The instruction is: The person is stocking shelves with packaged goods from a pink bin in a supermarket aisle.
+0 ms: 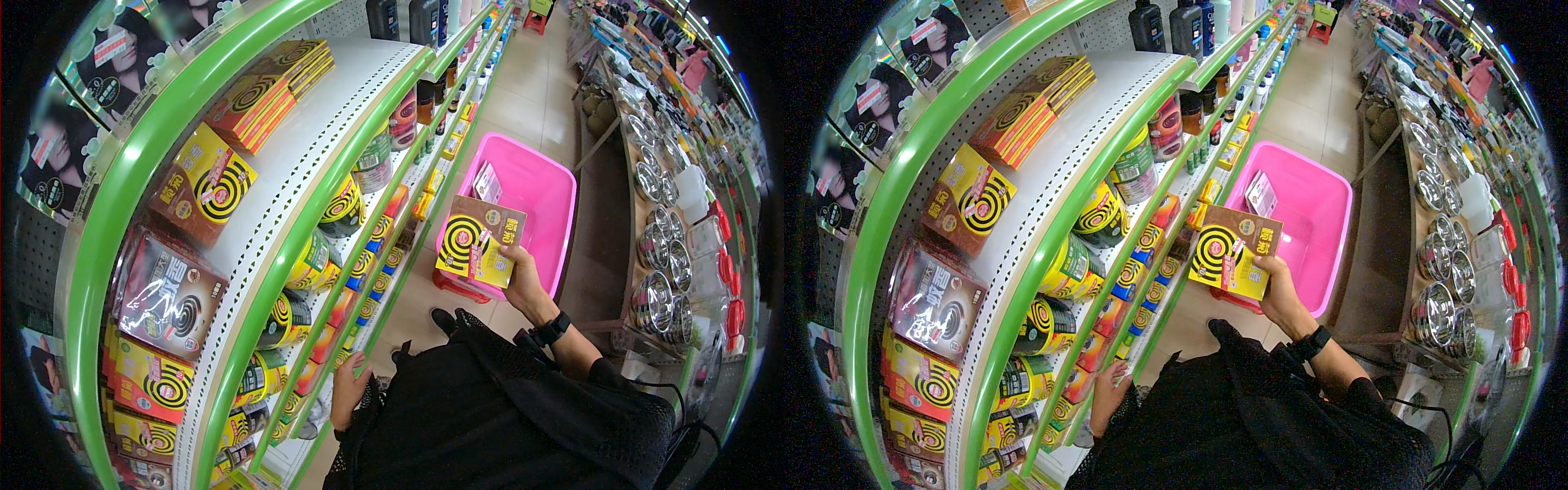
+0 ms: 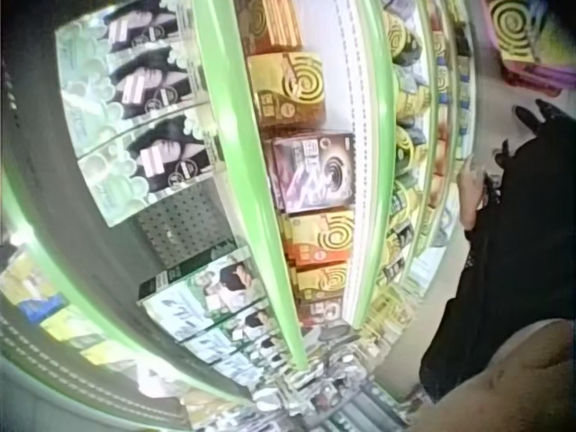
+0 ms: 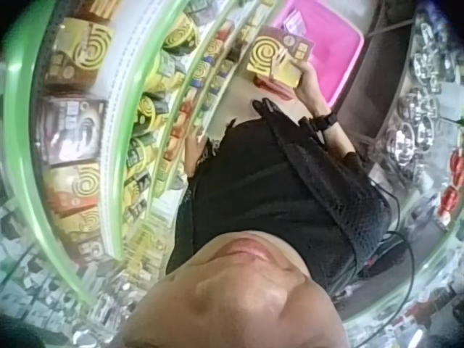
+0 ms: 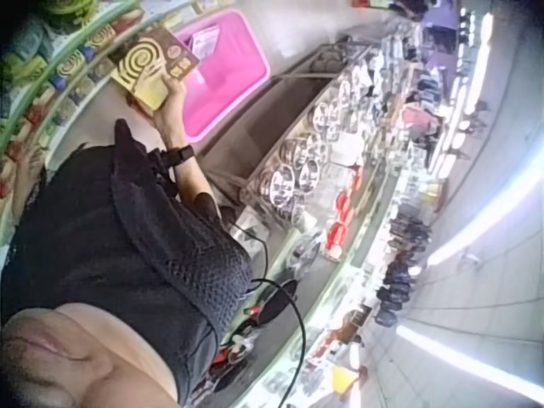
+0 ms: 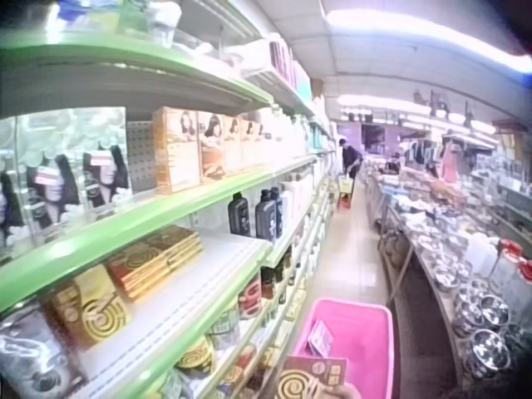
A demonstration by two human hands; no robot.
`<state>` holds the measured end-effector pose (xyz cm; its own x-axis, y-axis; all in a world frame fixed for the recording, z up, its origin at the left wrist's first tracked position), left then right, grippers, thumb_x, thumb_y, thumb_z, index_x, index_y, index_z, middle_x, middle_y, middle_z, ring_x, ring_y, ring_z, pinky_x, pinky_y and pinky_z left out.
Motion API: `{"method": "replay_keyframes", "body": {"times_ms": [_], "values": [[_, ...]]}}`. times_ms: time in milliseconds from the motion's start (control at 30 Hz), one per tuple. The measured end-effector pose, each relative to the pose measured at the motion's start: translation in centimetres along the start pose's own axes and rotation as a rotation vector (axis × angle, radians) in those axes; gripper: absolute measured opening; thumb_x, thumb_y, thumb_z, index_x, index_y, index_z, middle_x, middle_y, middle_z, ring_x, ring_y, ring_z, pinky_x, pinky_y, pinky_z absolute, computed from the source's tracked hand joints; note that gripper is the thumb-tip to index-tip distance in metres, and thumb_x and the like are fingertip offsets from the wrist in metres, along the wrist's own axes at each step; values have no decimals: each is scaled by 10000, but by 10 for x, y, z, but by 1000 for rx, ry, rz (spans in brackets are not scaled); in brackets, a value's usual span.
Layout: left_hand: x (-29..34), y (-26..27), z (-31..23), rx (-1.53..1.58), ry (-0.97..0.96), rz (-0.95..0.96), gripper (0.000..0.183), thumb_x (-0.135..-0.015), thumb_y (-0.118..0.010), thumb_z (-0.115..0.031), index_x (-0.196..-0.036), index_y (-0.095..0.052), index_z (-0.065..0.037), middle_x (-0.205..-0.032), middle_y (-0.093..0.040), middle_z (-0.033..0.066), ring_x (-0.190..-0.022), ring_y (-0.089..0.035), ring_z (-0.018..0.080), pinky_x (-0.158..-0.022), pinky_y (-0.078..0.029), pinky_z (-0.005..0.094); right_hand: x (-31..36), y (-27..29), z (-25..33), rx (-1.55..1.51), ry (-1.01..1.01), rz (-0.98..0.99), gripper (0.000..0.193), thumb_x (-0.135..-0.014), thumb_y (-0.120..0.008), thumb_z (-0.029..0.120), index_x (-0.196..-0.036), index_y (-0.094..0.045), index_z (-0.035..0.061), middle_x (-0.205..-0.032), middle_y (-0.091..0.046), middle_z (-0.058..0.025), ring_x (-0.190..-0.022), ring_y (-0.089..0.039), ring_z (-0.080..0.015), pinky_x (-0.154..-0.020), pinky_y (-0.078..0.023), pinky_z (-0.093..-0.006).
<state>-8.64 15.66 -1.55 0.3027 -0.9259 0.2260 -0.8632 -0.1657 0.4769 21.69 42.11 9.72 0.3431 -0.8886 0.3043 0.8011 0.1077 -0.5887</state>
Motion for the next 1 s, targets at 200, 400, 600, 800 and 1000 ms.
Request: {"method": "replay_keyframes", "body": {"times_ms": [200, 400, 600, 800, 1000], "values": [[-1, -2, 0, -13, -4, 18, 454, -838, -699, -140, -1221, -570, 66, -1125, -666, 230, -1037, -657, 320, -910, -505, 397, 2, 11, 0, -36, -20, -49, 464, -872, -550, 181, -1287, -512, -23, -1237, -627, -159, -1108, -627, -271, -1019, -467, -424], [-5, -5, 9, -9, -2, 58, 461, -834, -695, -127, -1234, -568, 64, -1141, -662, 232, -1058, -653, 318, -921, -501, 397, 0, 36, 9, -34, 12, -107, 473, -883, -536, 188, -1306, -499, -20, -1290, -599, -163, -1146, -606, -272, -1036, -449, -430], [3, -3, 12, -29, 65, 86, 465, -832, -692, -140, -1236, -574, 58, -1135, -669, 223, -1058, -657, 314, -915, -504, 399, -21, 70, 9, -46, 3, -184, 458, -919, -493, 208, -1327, -480, 1, -1282, -607, -151, -1154, -605, -276, -1039, -444, -431], [5, 15, -8, -144, 130, 10, 461, -818, -712, -126, -1224, -584, 52, -1105, -679, 227, -1046, -661, 312, -899, -510, 395, -90, 128, -8, 27, -143, -277, 444, -921, -492, 226, -1311, -490, 14, -1257, -620, -142, -1123, -624, -273, -989, -487, -422], [4, 14, -18, -102, 186, -81, 460, -831, -714, -127, -1225, -579, 68, -1076, -686, 229, -1017, -669, 304, -889, -512, 383, -206, 256, -117, -169, -324, -428, 346, -991, -415, 206, -1274, -449, 9, -1175, -607, -187, -1090, -616, -380, -939, -504, -605]]}}
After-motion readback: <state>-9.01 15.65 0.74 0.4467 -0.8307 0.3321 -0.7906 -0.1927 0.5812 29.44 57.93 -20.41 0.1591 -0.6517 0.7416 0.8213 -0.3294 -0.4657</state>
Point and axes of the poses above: each hand's wrist, its own x-axis away from the middle knuckle, its own y-axis out of the back of the hand, z = x × y, the point moved 8 cm from there along -x, towards the middle knuckle
